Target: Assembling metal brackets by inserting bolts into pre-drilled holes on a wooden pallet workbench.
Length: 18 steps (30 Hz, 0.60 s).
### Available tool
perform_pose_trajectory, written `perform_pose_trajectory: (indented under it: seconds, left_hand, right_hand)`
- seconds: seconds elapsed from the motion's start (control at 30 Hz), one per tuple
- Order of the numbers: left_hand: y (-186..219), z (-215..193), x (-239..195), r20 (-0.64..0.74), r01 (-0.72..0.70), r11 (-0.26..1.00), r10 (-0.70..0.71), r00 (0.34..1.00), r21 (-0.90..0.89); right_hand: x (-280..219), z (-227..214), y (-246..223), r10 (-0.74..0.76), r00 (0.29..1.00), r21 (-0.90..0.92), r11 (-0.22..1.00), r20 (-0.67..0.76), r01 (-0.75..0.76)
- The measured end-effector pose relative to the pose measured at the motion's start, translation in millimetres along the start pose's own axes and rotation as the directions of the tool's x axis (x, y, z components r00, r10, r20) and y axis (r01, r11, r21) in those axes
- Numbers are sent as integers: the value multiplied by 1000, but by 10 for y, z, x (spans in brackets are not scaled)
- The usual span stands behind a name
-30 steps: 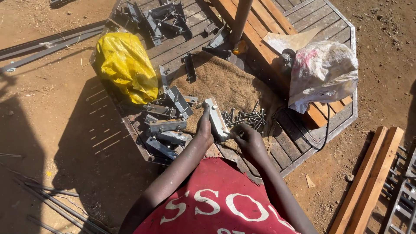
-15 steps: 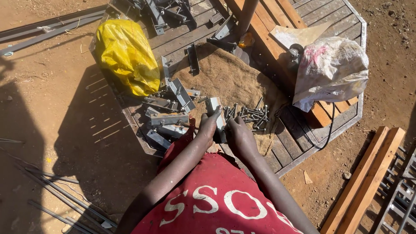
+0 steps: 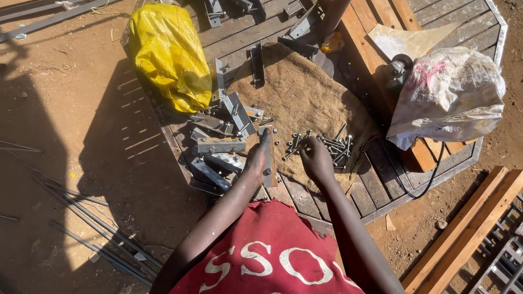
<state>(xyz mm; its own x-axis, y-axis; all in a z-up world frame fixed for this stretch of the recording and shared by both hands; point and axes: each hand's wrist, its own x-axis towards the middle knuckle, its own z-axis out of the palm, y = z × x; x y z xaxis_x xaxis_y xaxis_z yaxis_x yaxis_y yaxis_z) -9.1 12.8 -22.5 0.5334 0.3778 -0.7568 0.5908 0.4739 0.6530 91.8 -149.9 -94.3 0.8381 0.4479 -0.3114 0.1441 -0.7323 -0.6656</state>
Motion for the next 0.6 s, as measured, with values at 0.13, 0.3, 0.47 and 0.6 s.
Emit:
perform_pose_trajectory:
  seconds: [0.13,0.3,0.47,0.6]
  left_hand:
    - [184,-117,-37,74,27,997,-22,997,-68]
    - [1,-237,285,102,-17,999,20,995,-28]
    - [203,-230,167,33,-18,993,22,999,-120]
    - [454,-139,188,-83,-32,976,15,996,-217]
  right_hand:
    - [858,404,861,10,999,-246,969,-40,-20]
    - [1452,756,993,-60,992,-553,826,107,110]
    - [1426,899,741,79,968,-704,700,238,115]
    - [1516,941,800,90,959,-689,714,269,127]
